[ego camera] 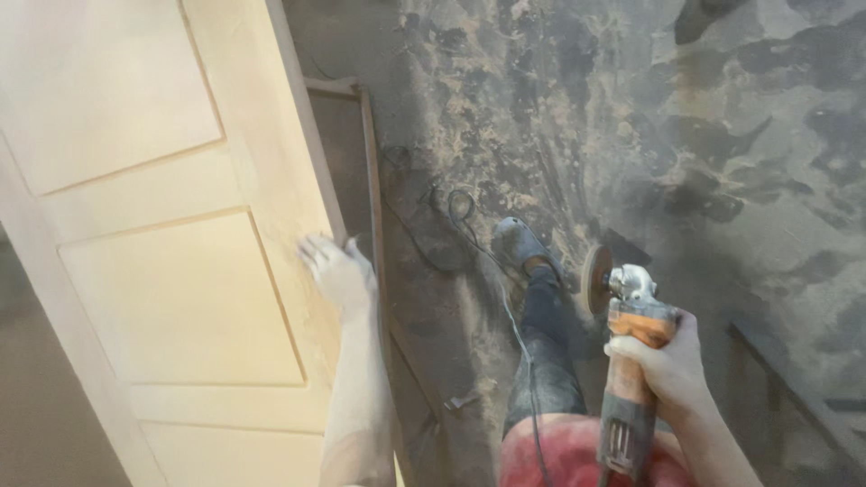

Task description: The person sands a wooden paneled door lying on the workshop floor using an angle grinder with a sanding disc, steadying the door with the other hand. They work along the door's edges and rails, repositioning around the door and resuming sanding on different sections.

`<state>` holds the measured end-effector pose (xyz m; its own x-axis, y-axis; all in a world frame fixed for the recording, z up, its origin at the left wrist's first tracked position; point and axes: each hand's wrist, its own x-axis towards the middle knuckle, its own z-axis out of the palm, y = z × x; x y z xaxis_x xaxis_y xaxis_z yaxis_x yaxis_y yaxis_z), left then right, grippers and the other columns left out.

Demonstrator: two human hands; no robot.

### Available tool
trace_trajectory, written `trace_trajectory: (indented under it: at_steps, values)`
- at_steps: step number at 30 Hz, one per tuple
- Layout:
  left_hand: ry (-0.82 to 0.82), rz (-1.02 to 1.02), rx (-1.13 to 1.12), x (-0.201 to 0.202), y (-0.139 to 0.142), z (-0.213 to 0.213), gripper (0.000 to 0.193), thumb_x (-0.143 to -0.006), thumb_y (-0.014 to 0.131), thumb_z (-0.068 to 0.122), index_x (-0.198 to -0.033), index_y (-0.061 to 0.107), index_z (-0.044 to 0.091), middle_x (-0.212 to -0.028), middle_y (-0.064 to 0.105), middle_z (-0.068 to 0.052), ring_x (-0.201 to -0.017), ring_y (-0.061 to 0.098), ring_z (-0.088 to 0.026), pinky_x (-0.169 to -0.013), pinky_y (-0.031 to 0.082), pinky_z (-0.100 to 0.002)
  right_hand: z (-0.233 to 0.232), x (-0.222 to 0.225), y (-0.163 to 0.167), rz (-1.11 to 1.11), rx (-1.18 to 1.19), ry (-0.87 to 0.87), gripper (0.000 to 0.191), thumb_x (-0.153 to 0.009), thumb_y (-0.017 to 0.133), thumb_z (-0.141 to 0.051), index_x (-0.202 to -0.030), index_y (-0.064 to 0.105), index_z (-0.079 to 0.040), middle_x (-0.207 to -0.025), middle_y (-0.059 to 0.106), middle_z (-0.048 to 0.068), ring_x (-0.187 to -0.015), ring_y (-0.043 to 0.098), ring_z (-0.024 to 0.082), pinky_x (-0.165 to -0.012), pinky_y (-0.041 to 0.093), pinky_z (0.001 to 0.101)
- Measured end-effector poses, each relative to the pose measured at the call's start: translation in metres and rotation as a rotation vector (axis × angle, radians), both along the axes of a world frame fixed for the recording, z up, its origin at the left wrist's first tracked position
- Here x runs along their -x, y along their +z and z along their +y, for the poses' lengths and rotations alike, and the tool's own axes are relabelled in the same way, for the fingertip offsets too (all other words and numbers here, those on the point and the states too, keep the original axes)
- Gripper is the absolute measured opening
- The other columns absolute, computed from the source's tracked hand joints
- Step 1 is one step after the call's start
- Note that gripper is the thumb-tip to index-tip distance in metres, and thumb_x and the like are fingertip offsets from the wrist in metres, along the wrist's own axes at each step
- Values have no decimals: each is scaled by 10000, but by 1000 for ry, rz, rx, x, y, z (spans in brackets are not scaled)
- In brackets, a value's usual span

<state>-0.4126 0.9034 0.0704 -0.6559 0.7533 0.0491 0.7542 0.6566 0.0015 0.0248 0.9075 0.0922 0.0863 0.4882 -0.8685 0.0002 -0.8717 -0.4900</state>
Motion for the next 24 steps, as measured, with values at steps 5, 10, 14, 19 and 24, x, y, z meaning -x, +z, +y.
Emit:
trace_trajectory:
  at_steps: [5,10,14,19,24]
  values:
    - [-39,71,45,70,-11,128,924,-875,762,299,-1479,280,-207,-1565,316,-393,-1477,278,-535,-1216,258,-532,46,52,-19,-15,14,-9,775,-750,762,-27,-1379,309,-13,-1070,637,224,-798,724,314,-592,621,437]
    - [90,-3,75,113,-17,225,980,-901,770,324,-1523,200,-172,-1572,262,-403,-1475,255,-522,-1198,263,-547,94,110,-52,-47,-102,30,769,-756,807,-49,-1368,343,-11,-1129,616,180,-894,702,261,-684,614,396]
    - [79,-10,67,138,-24,272,1032,-869,804,328,-1521,172,-163,-1572,252,-403,-1477,233,-526,-1199,246,-538,139,142,-61,1,-138,59,763,-705,819,-38,-1329,379,-26,-1125,625,143,-923,691,219,-723,618,360]
    - [-124,-110,93,187,-16,306,1048,-847,829,333,-1515,195,-165,-1572,253,-409,-1499,223,-508,-1248,203,-507,217,194,-61,36,-55,175,762,-655,830,0,-1279,394,-39,-1089,644,156,-890,706,234,-683,629,390]
    - [-363,-173,-61,223,-4,325,799,-1062,680,309,-1618,270,-95,-1676,268,-350,-1605,200,-465,-1349,171,-489,260,265,-73,342,-20,-16,717,-699,756,8,-1308,395,-103,-1053,680,138,-828,717,225,-648,642,382]
